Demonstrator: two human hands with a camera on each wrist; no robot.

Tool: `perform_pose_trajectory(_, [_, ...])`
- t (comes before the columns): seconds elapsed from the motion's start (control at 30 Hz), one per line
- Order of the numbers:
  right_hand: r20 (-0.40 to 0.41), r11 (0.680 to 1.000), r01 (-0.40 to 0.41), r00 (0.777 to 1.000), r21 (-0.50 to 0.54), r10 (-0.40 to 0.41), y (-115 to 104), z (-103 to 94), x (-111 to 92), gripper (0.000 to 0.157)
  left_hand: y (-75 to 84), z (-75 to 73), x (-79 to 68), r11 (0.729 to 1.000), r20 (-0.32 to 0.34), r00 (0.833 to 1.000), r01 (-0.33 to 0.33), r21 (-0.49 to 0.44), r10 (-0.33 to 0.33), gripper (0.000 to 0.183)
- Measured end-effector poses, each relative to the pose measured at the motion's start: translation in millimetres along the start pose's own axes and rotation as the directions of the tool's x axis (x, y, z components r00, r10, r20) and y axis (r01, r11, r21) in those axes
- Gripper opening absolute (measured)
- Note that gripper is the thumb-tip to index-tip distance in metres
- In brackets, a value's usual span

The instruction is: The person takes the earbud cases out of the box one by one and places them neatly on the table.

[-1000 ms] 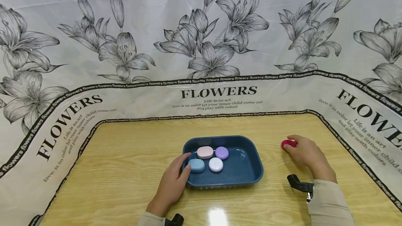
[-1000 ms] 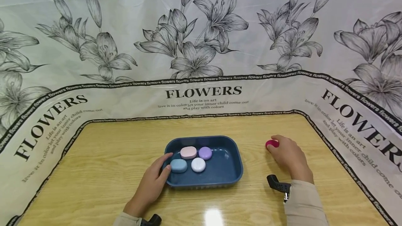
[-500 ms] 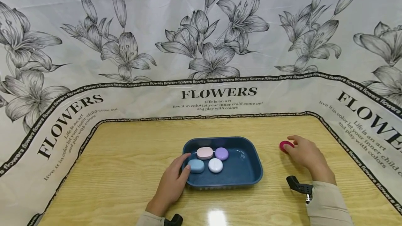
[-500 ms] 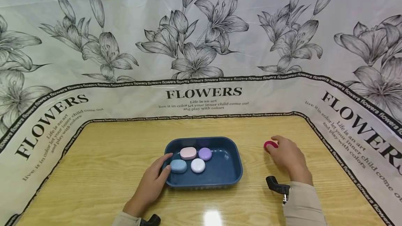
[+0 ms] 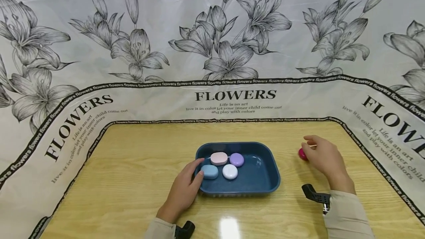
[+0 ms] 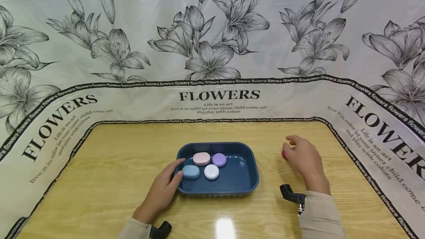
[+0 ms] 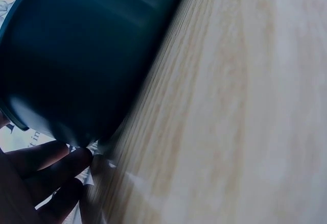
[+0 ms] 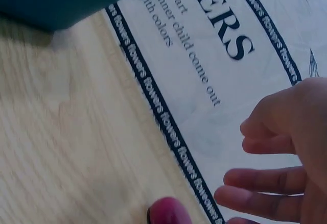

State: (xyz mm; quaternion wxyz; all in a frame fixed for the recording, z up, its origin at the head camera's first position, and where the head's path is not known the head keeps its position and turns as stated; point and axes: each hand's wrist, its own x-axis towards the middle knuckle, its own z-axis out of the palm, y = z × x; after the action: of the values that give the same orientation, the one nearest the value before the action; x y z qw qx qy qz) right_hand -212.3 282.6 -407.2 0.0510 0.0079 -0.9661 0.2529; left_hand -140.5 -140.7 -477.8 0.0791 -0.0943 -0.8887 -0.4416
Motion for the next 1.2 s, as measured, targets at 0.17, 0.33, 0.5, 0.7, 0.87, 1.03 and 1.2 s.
perform_pose_trajectory(0.17, [-0.044, 0.99, 0.086, 0.996, 0.111, -0.081, -23.5, 2.6, 0.0, 0.047, -3.1, -1.5, -1.4, 1.0, -0.003, 1.0, 0.015, 0.002, -0.015, 0.041])
perform_pose_trajectory(0.33, [0.009, 0.961, 0.158, 0.986, 0.229, -0.164, -51.3, 5.6, -0.6, 0.048, -5.6, -3.4, -3.3, 1.0, -0.02, 0.999, 0.03, 0.003, -0.03, 0.04])
perform_pose_trajectory(0.5, [0.016, 0.945, 0.216, 0.974, 0.247, -0.227, -71.4, 11.0, 1.9, 0.043, -4.3, -3.6, -1.5, 1.0, -0.026, 0.999, 0.025, -0.008, -0.025, 0.04])
perform_pose_trajectory(0.7, [0.081, 0.917, 0.274, 0.948, 0.289, -0.309, -89.0, 15.1, 4.9, 0.039, 0.4, -1.9, 3.7, 1.0, -0.037, 0.999, 0.012, -0.023, -0.013, 0.04])
perform_pose_trajectory(0.87, [0.141, 0.913, 0.275, 0.934, 0.301, -0.327, -93.3, 18.0, 3.8, 0.037, 1.9, 1.9, 3.7, 1.0, 0.004, 1.0, 0.002, -0.014, -0.002, 0.04])
perform_pose_trajectory(1.03, [0.201, 0.901, 0.316, 0.902, 0.298, -0.382, -99.9, 21.0, 8.6, 0.037, 2.4, 3.1, 2.9, 1.0, 0.003, 1.0, 0.004, -0.018, -0.004, 0.04])
perform_pose_trajectory(1.2, [0.241, 0.895, 0.347, 0.877, 0.281, -0.416, -105.1, 25.4, 10.6, 0.037, 2.4, 3.5, 1.6, 1.0, 0.001, 1.0, -0.006, -0.02, 0.006, 0.04])
